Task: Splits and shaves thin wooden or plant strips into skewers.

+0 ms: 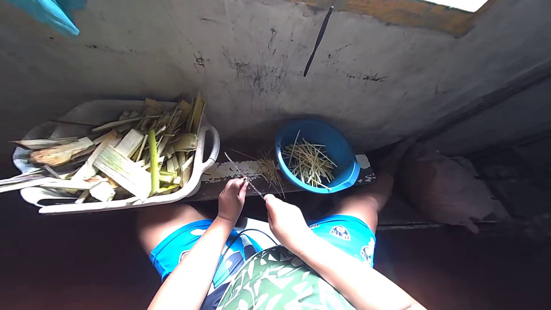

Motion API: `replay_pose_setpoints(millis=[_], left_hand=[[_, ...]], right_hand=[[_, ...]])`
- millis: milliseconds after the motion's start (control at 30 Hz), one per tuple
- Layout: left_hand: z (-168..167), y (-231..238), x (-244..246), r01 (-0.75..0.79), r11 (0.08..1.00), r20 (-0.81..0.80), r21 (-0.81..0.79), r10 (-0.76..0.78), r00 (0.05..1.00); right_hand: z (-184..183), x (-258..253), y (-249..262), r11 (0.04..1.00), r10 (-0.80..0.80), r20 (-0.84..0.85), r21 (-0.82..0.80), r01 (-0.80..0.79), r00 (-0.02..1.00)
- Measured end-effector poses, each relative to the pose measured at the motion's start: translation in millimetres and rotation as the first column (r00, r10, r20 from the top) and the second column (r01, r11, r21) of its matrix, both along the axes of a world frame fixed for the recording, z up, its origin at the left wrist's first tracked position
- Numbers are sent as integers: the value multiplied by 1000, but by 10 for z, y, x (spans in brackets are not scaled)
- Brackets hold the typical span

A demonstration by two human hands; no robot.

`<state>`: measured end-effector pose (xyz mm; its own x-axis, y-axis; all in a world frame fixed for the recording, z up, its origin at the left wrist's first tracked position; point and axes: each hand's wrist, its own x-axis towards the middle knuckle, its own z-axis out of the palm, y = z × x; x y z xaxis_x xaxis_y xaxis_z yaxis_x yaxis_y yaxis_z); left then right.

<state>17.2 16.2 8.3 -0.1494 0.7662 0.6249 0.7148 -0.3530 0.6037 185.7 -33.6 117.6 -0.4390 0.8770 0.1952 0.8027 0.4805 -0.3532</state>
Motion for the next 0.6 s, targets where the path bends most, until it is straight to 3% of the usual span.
replay_pose_setpoints(millis=[100, 267, 600], left_hand=[[-13, 6, 5, 8, 1000, 8, 18, -8, 1000], [-43, 12, 42, -7, 1000, -10, 2, 7, 1000], [-12, 5, 63, -11, 1000, -21, 0, 11, 1000]], right_hand=[[25, 8, 5, 1000, -9, 14, 2, 9, 1000], [116, -16, 12, 976, -44, 63, -208, 56, 997], [305, -12, -48, 932, -43, 131, -352, 87, 990]])
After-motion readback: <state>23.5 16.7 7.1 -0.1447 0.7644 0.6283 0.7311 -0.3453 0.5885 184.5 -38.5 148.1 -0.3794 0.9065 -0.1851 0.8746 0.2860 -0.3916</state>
